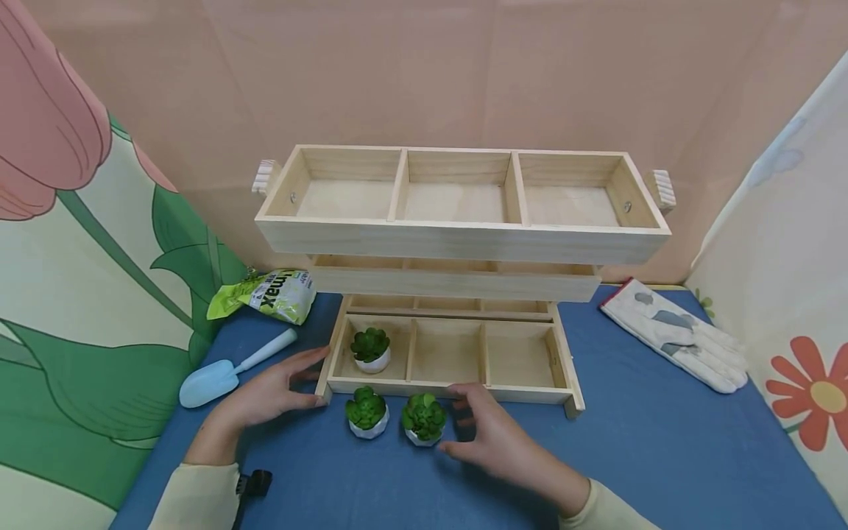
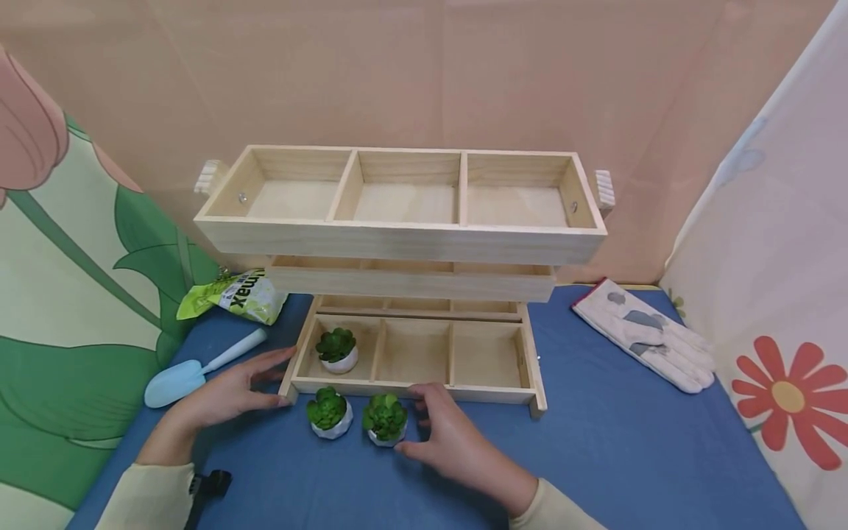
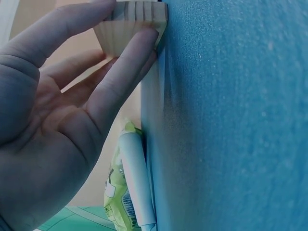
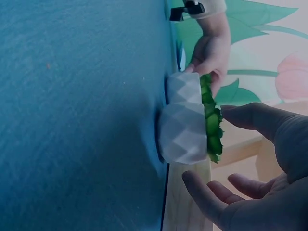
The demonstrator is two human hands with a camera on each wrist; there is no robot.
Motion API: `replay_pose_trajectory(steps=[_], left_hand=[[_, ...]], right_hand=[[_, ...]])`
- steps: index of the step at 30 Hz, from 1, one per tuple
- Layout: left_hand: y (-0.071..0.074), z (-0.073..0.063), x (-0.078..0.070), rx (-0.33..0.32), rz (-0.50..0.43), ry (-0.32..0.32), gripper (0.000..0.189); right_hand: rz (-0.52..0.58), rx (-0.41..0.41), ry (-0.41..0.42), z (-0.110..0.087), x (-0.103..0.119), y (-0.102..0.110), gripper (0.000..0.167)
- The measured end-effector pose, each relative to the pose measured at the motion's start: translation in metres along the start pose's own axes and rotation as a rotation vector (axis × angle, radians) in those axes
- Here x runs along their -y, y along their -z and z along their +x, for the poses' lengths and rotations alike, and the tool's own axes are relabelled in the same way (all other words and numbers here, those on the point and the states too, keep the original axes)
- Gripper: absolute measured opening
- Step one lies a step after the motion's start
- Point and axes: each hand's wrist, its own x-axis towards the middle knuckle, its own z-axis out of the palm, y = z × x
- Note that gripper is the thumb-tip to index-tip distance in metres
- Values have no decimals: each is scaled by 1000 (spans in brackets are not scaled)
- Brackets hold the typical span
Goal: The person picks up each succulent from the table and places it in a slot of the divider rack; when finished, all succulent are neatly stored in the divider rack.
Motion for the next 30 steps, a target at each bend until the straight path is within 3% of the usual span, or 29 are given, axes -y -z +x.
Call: replay_pose_trajectory(steps=[17,25,30], left_hand=[[0,-1,0,8,-10,10,94],[0,0,2,0,-6,12,94],[-1,0,3,1,-9,7,94]], right_hand=[[4,13,-33,9,-11,-18,81],[-125,-26,-16,13,-8,-28,83],[-150,-53,-36,14,-6,-32,83]])
